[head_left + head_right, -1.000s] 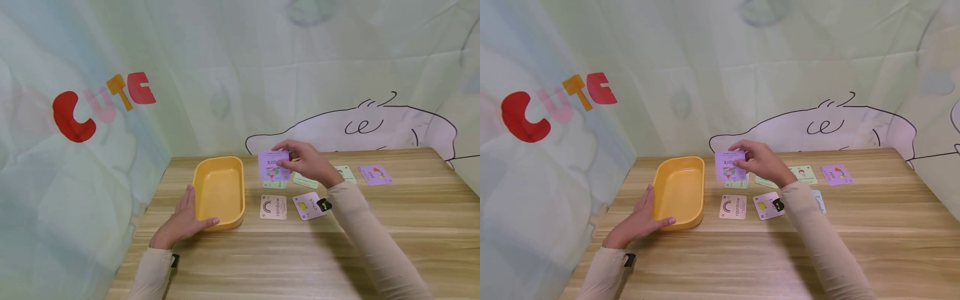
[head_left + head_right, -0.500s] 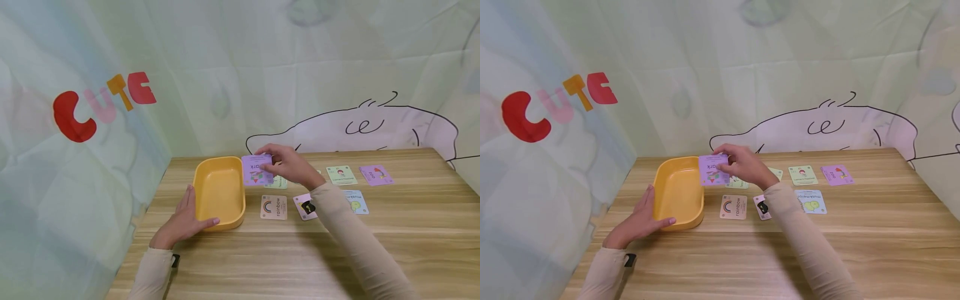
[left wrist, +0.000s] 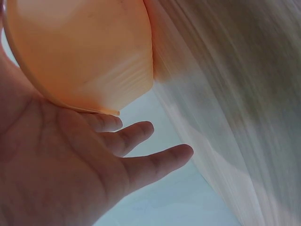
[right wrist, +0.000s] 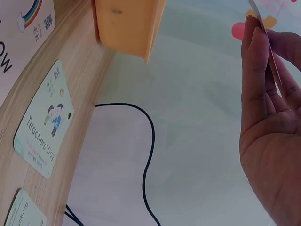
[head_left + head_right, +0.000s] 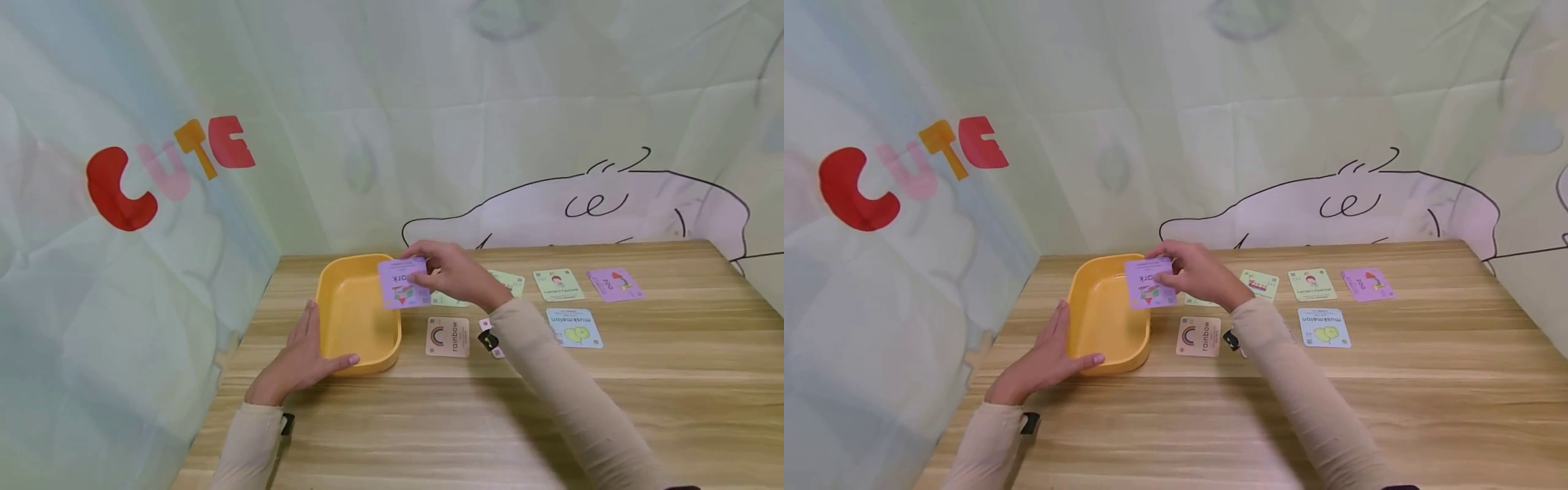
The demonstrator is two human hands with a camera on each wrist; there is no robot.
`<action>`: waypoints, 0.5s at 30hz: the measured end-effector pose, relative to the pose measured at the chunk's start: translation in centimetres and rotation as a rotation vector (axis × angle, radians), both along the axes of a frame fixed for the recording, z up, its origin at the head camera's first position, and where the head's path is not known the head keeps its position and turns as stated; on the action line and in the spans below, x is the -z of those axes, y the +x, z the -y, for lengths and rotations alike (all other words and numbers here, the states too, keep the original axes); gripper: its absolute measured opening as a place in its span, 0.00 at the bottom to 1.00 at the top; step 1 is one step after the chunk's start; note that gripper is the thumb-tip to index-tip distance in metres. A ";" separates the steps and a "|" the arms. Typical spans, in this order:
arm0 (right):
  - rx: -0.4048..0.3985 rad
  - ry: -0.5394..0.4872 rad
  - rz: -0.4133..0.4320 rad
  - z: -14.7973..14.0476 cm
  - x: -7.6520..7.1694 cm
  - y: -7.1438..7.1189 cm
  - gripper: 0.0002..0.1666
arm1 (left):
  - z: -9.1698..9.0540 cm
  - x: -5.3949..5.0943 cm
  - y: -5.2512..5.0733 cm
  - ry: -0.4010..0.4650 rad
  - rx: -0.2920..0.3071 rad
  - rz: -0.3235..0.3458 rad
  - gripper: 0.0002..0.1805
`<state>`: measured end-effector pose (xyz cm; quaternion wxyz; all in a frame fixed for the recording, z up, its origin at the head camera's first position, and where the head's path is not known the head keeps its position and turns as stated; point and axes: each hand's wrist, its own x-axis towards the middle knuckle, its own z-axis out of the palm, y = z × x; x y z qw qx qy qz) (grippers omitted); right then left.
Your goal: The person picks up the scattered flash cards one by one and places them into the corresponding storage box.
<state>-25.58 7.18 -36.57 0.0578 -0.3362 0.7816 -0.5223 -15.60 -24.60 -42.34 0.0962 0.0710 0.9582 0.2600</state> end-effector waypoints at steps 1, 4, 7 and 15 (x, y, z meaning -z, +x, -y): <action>-0.009 0.000 -0.005 0.2 0.0 0.0 0.19 | 0.0 0.0 0.0 0.000 0.000 -0.004 0.75; -0.023 0.010 -0.010 0.7 0.0 0.1 0.20 | 0.0 0.1 0.0 -0.004 -0.001 -0.006 0.75; -0.020 0.026 -0.011 1.1 0.1 0.2 0.20 | 0.0 0.2 -0.1 -0.008 -0.001 -0.005 0.75; -0.025 0.028 -0.024 2.3 0.5 0.3 0.20 | 0.0 0.2 0.0 -0.001 0.000 -0.007 0.75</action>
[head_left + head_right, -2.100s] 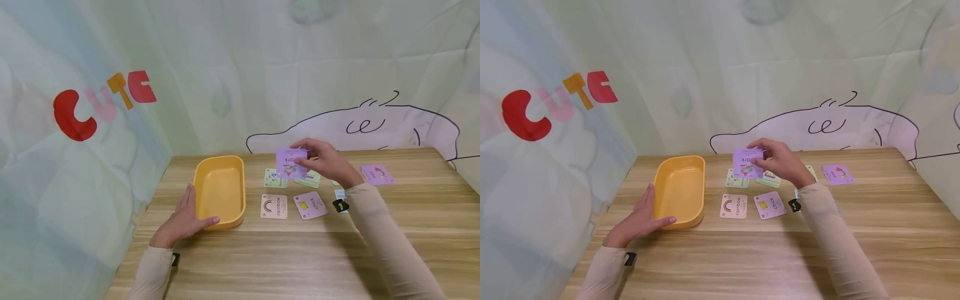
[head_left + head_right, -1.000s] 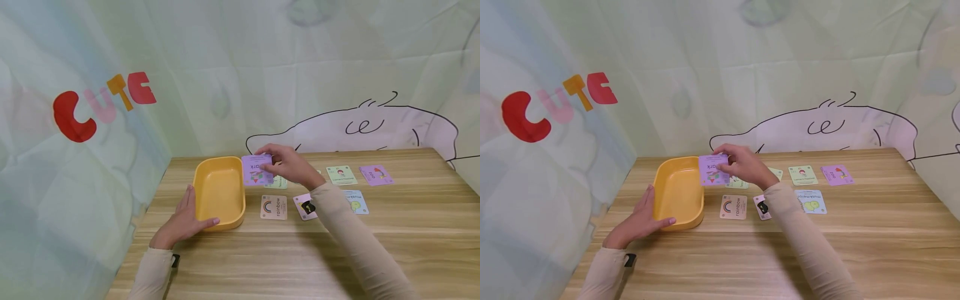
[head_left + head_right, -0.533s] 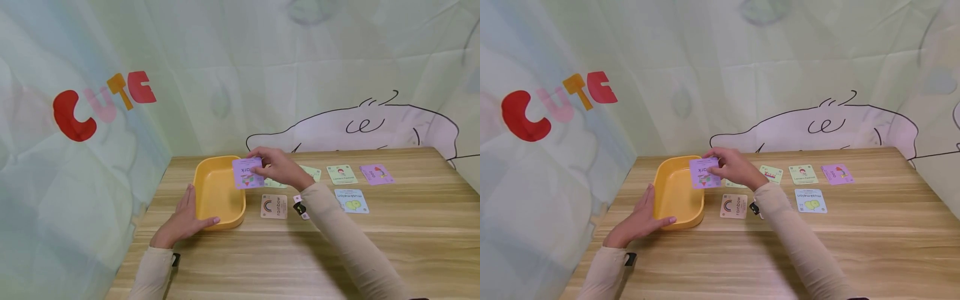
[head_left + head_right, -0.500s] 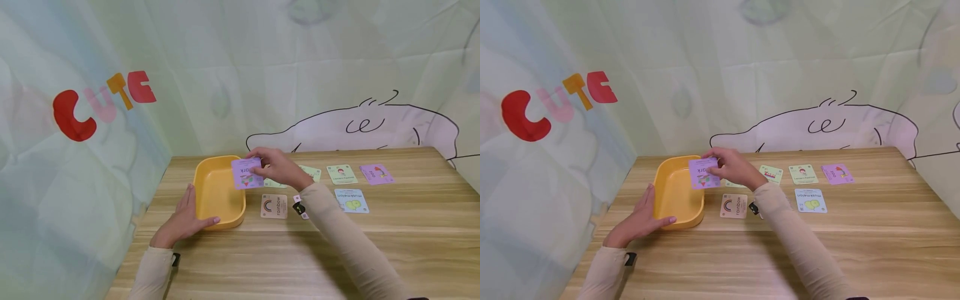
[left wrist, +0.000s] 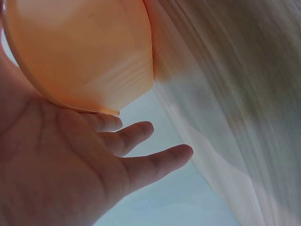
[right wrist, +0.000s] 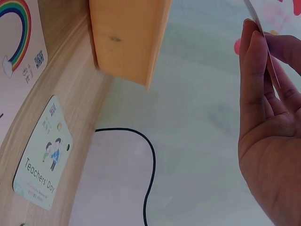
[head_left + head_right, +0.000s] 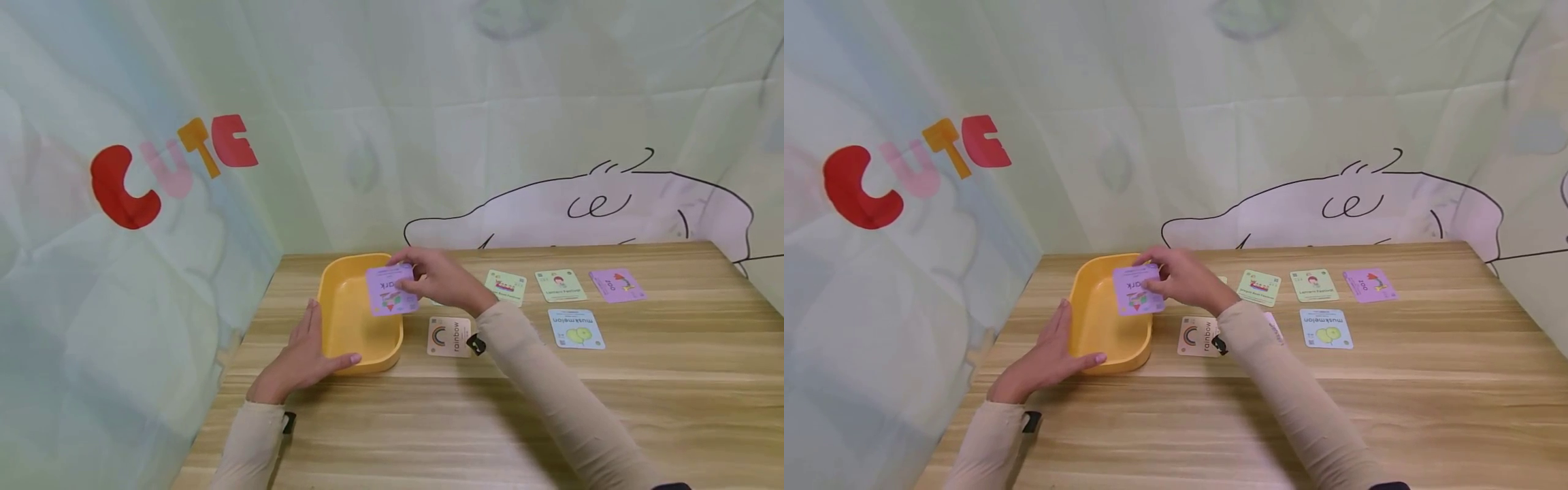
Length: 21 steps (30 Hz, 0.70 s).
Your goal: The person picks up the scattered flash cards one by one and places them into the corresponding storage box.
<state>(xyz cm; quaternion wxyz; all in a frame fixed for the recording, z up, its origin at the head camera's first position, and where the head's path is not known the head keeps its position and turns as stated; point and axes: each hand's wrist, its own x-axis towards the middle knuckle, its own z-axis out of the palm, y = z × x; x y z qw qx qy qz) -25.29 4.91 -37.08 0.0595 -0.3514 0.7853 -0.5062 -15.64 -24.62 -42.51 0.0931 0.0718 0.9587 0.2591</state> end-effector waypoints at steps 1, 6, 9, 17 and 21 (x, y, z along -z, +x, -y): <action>-0.002 0.001 -0.003 0.2 0.1 0.0 0.20 | 0.0 0.0 0.0 -0.001 0.001 0.000 0.75; -0.003 0.016 -0.010 0.8 0.4 0.1 0.20 | 0.0 0.0 0.0 0.001 -0.004 0.011 0.75; -0.003 0.025 -0.014 1.1 0.6 0.0 0.20 | 0.0 0.0 0.0 -0.001 -0.007 0.021 0.75; -0.036 0.026 0.027 1.9 1.1 0.0 0.20 | -0.1 -0.2 0.1 0.005 -0.003 0.011 0.75; -0.021 0.061 0.041 2.4 1.1 0.1 0.19 | -0.1 -0.2 0.0 0.001 -0.002 0.002 0.75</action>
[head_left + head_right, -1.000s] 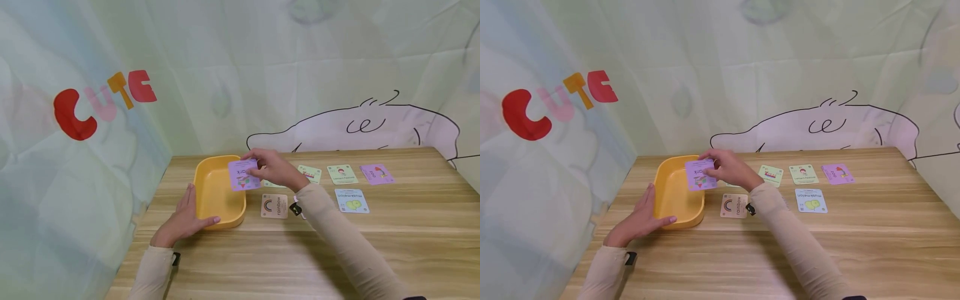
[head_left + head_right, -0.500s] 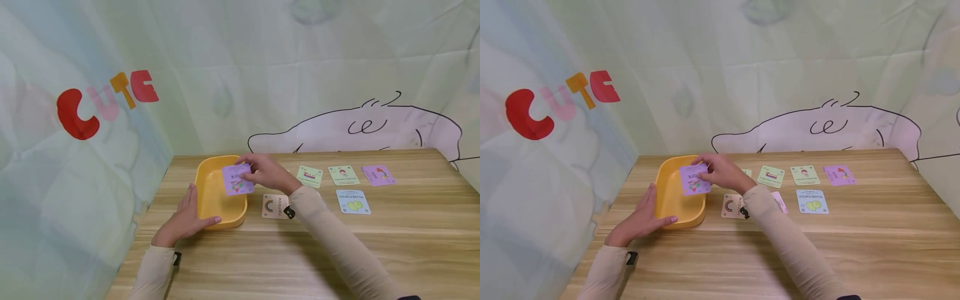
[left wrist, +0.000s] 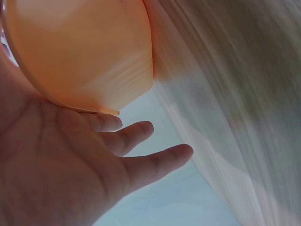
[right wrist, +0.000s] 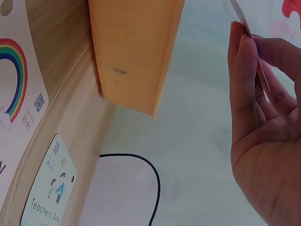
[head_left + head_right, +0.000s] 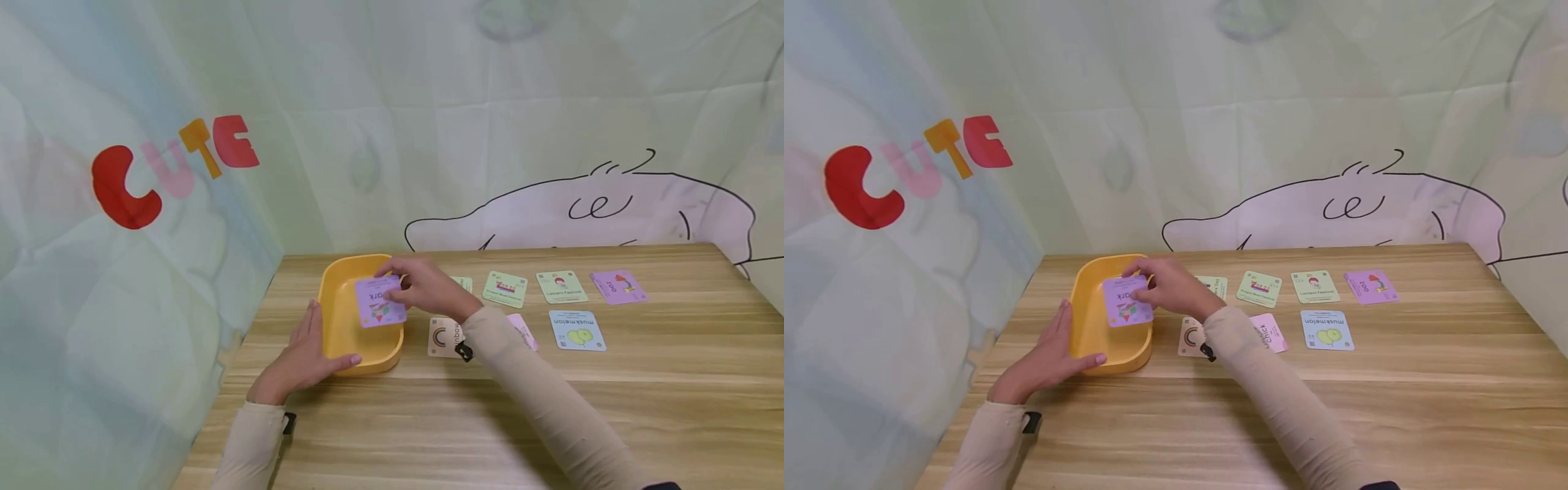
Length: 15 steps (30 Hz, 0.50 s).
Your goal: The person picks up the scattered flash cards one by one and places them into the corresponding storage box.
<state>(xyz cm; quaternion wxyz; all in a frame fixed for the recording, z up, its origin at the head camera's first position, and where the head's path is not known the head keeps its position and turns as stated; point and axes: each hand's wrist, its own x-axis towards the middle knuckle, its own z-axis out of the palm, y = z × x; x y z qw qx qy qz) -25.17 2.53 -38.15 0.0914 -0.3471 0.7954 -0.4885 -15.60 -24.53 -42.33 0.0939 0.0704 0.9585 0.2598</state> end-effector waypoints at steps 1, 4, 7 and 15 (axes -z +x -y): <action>0.006 0.013 0.001 0.1 -0.1 0.1 0.19 | 0.0 0.0 0.0 -0.001 0.000 0.001 0.75; 0.023 0.051 -0.002 0.3 -0.2 0.3 0.19 | 0.0 0.0 0.0 -0.002 0.001 0.001 0.75; 0.028 0.082 0.000 0.6 -0.3 0.4 0.18 | 0.0 0.0 0.0 -0.005 0.006 -0.004 0.74; 0.037 0.150 -0.022 1.4 0.0 0.6 0.18 | 0.0 0.0 0.0 -0.004 0.000 0.021 0.75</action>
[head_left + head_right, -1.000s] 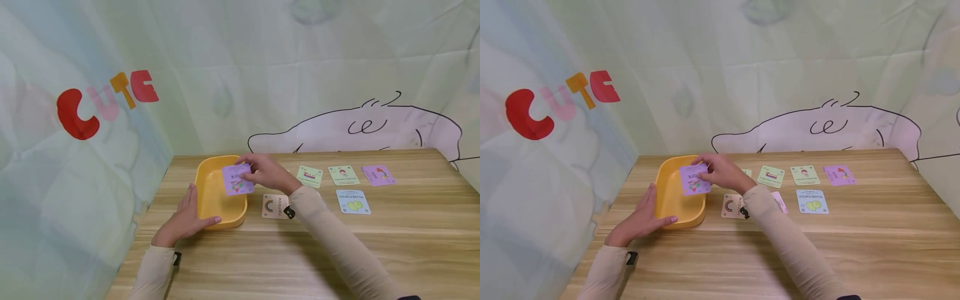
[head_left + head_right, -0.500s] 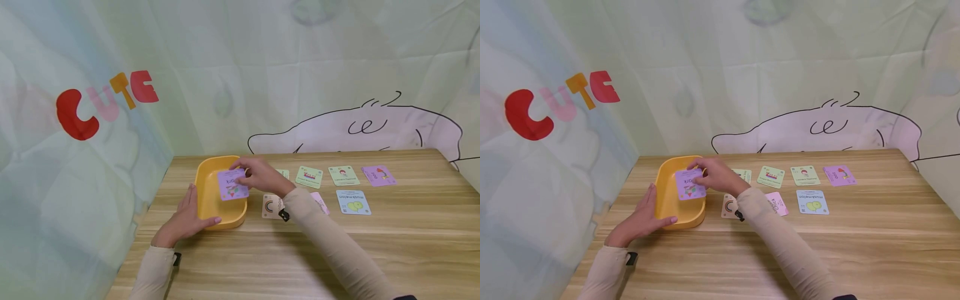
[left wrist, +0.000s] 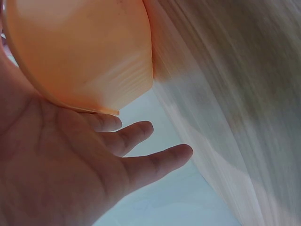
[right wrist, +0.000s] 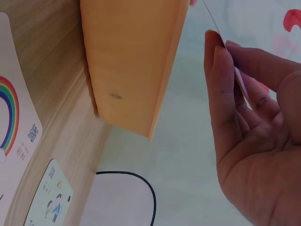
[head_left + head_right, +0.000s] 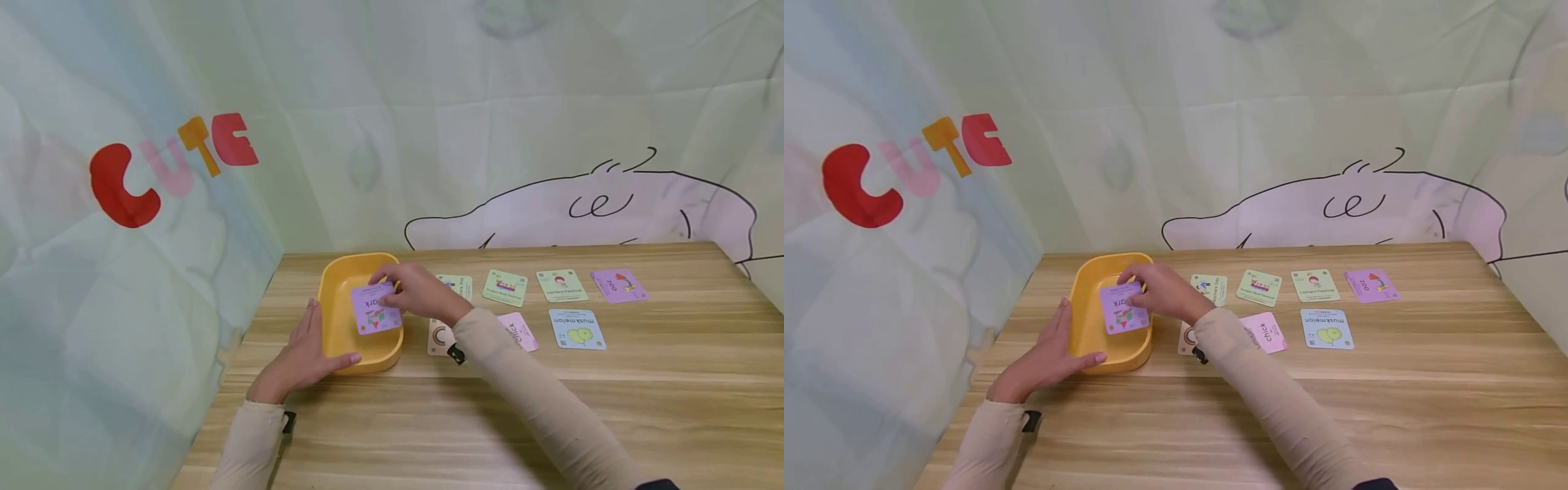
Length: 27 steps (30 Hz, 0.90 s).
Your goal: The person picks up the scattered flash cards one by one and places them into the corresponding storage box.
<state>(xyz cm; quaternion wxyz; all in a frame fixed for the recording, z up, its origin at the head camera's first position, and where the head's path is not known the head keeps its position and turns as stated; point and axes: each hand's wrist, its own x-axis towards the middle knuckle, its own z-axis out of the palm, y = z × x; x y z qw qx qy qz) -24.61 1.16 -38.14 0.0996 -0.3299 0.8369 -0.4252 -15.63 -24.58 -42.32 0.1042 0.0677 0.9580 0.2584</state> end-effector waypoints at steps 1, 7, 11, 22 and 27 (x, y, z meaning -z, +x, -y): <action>-0.003 -0.001 0.004 0.1 0.0 0.0 0.18 | 0.0 0.0 0.0 0.001 -0.001 0.001 0.75; -0.003 0.013 -0.006 0.6 0.5 -0.1 0.17 | 0.0 0.0 0.0 0.010 -0.004 0.000 0.75; -0.003 0.038 -0.037 0.8 0.7 -0.1 0.17 | -0.1 -0.1 0.1 0.012 -0.005 0.004 0.75; 0.004 0.075 0.000 1.2 1.1 0.0 0.17 | 0.0 0.0 0.1 0.013 0.001 -0.004 0.75; 0.005 0.078 0.011 1.3 1.3 0.1 0.17 | 0.0 0.0 0.1 0.016 -0.001 -0.007 0.75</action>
